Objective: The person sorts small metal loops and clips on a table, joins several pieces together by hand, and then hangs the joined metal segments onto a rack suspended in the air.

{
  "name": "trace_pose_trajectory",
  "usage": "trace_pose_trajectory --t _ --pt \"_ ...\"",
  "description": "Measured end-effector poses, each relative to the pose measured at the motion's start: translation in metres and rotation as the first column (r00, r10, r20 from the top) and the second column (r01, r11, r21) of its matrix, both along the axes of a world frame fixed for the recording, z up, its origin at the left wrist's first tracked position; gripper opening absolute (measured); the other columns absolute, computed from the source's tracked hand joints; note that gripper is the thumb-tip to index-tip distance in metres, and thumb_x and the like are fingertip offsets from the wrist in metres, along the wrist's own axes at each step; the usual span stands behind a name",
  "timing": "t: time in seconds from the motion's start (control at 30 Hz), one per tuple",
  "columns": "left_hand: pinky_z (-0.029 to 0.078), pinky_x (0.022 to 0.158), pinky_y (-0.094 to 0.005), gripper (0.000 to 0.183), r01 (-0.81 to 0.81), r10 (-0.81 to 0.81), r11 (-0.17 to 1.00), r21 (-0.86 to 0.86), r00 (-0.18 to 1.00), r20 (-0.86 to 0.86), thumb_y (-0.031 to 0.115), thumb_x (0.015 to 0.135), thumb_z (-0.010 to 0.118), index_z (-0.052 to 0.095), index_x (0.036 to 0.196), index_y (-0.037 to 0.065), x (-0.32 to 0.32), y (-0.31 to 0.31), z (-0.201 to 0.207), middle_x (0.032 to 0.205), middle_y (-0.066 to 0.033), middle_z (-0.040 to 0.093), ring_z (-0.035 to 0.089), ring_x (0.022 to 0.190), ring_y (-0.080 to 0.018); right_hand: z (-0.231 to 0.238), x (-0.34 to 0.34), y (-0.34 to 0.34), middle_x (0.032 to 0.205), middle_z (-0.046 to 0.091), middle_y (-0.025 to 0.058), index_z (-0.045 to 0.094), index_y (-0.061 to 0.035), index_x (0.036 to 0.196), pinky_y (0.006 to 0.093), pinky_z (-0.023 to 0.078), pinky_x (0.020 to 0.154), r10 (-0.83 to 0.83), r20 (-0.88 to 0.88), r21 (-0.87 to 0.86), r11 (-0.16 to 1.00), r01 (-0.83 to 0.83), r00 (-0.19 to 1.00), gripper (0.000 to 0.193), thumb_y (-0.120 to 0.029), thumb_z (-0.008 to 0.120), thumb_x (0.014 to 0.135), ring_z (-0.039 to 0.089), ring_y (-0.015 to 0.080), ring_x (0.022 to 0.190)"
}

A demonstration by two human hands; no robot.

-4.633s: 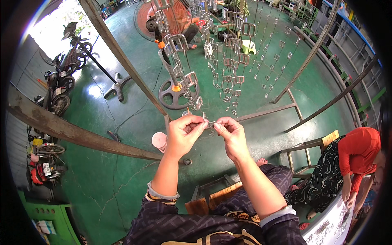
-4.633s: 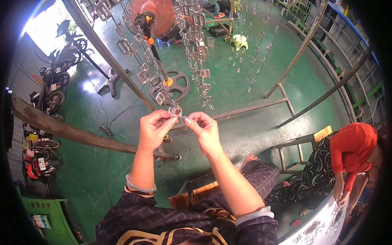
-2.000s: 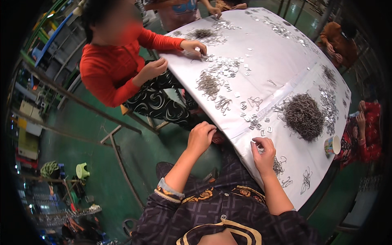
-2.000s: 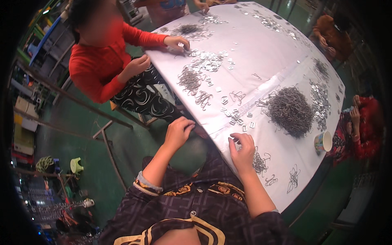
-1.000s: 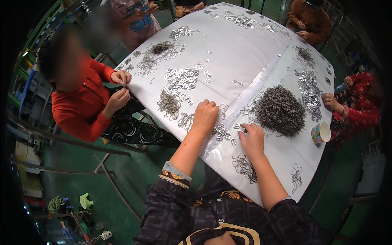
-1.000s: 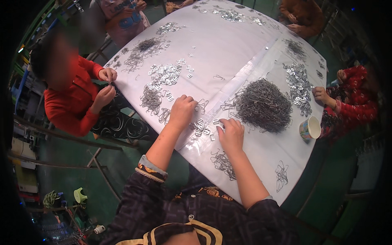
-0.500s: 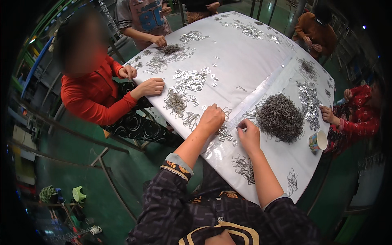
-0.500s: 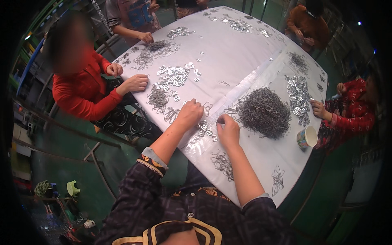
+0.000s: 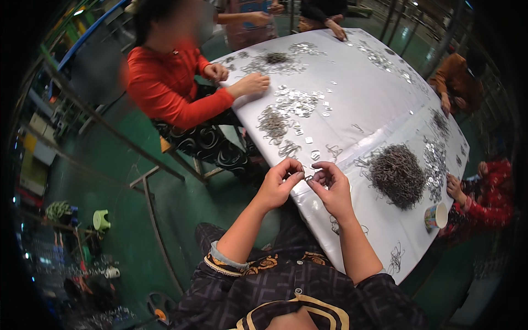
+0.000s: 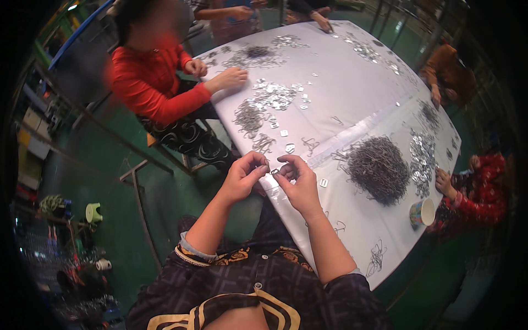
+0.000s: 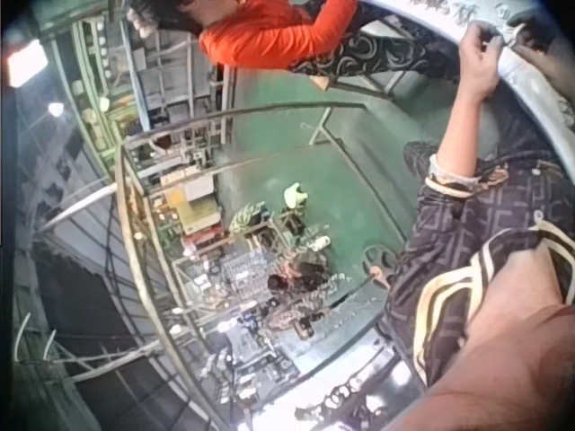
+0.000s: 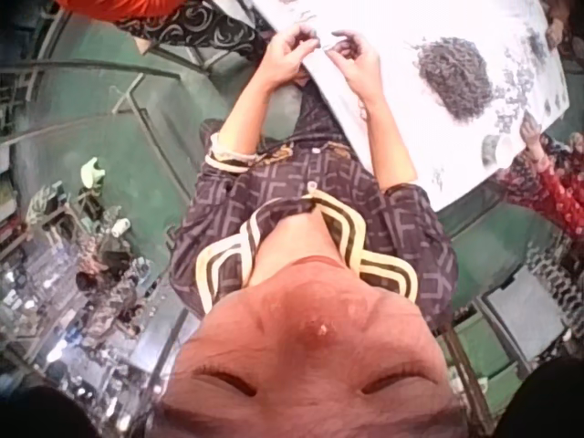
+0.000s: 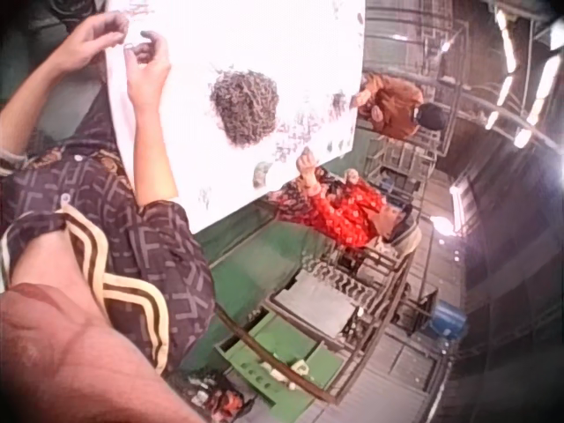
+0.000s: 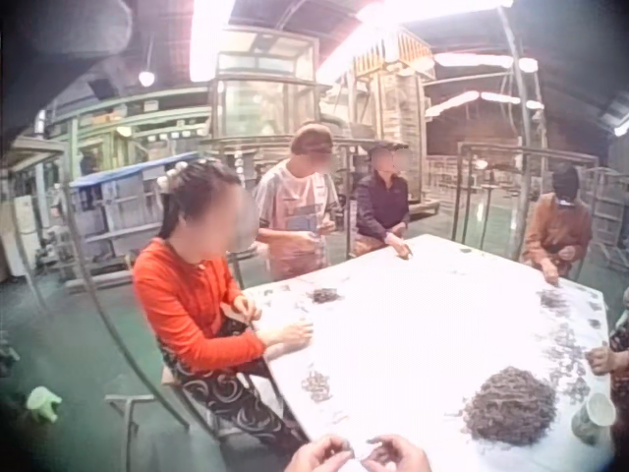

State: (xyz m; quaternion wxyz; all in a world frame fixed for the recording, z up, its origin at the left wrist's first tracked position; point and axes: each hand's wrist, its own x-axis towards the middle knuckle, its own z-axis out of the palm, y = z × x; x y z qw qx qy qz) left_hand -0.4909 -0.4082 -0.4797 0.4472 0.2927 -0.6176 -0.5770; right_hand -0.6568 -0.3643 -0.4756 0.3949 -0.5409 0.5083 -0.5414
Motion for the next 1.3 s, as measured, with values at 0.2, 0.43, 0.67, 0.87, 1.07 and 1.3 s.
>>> trace_pose_trajectory --t 0.2,0.43,0.67,0.87,1.07,1.3 --pt "0.043 0.063 -0.025 0.008 -0.141 0.154 0.986 -0.087 0.975 0.16 0.006 0.087 0.057 0.054 0.093 0.002 0.039 0.023 0.004 0.079 -0.0041 0.055 0.052 0.07 -0.0101 0.015 0.034 0.0 0.072 0.06 0.0049 0.048 -0.0037 0.116 0.0252 0.047 0.061 0.193 -0.193 0.023 0.981 -0.192 0.962 0.046 0.005 0.067 0.074 0.057 0.011 0.064" --pt "0.047 0.074 -0.0275 0.005 -0.29 0.29 0.957 0.014 0.956 0.034 0.003 0.094 0.046 0.049 0.098 0.002 0.094 0.059 0.003 0.088 -0.0071 0.061 0.058 0.08 -0.0124 0.018 0.083 -0.008 0.074 0.059 0.0037 0.04 -0.0071 0.129 0.0252 0.047 0.061 0.475 -0.246 0.163 0.88 -0.447 0.845 0.066 0.003 0.071 0.071 0.055 0.0107 0.064" --pt "0.045 0.076 -0.0274 0.003 -0.716 0.713 0.696 -0.048 0.698 -0.062 0.003 0.096 0.04 0.042 0.099 0.004 0.193 0.115 -0.012 0.089 -0.0078 0.058 0.054 0.082 -0.0121 -0.05 0.064 -0.04 0.085 0.06 0.0095 0.048 -0.0055 0.127 0.0331 0.049 0.074 0.288 -0.565 0.04 0.946 -0.322 0.773 0.059 -0.007 0.074 0.074 0.06 0.022 0.078" --pt "0.047 0.07 -0.0255 0.008 -0.991 0.996 0.023 -0.133 0.011 0.088 0.011 0.097 0.045 0.043 0.102 0.006 0.284 0.241 -0.057 0.089 -0.0062 0.06 0.058 0.081 -0.0114 -0.096 0.048 -0.052 0.104 0.058 0.0133 0.058 -0.0062 0.114 0.043 0.044 0.083 0.072 -0.905 -0.147 0.871 -0.469 0.418 0.04 -0.014 0.071 0.077 0.054 0.0331 0.097" --pt "0.047 0.074 -0.0273 0.006 -0.801 0.8 -0.571 -0.18 -0.592 0.098 0.001 0.094 0.045 0.043 0.098 0.003 0.312 0.354 -0.112 0.082 -0.0071 0.055 0.057 0.078 -0.0143 -0.093 0.052 -0.049 0.108 0.057 0.0107 0.059 -0.0069 0.11 0.0444 0.042 0.085 0.0 -0.955 -0.135 0.892 -0.431 0.298 0.035 -0.015 0.069 0.078 0.052 0.0326 0.102" --pt "0.044 0.062 -0.0229 0.009 -0.461 0.468 -0.829 -0.315 -0.882 0.059 0.005 0.094 0.049 0.046 0.102 0.005 0.318 0.432 -0.137 0.086 -0.0047 0.06 0.058 0.077 -0.011 -0.096 0.049 -0.054 0.106 0.057 0.0108 0.06 -0.0067 0.107 0.044 0.043 0.083 -0.025 -0.946 -0.174 0.881 -0.441 0.324 0.03 -0.013 0.068 0.079 0.053 0.0315 0.101"
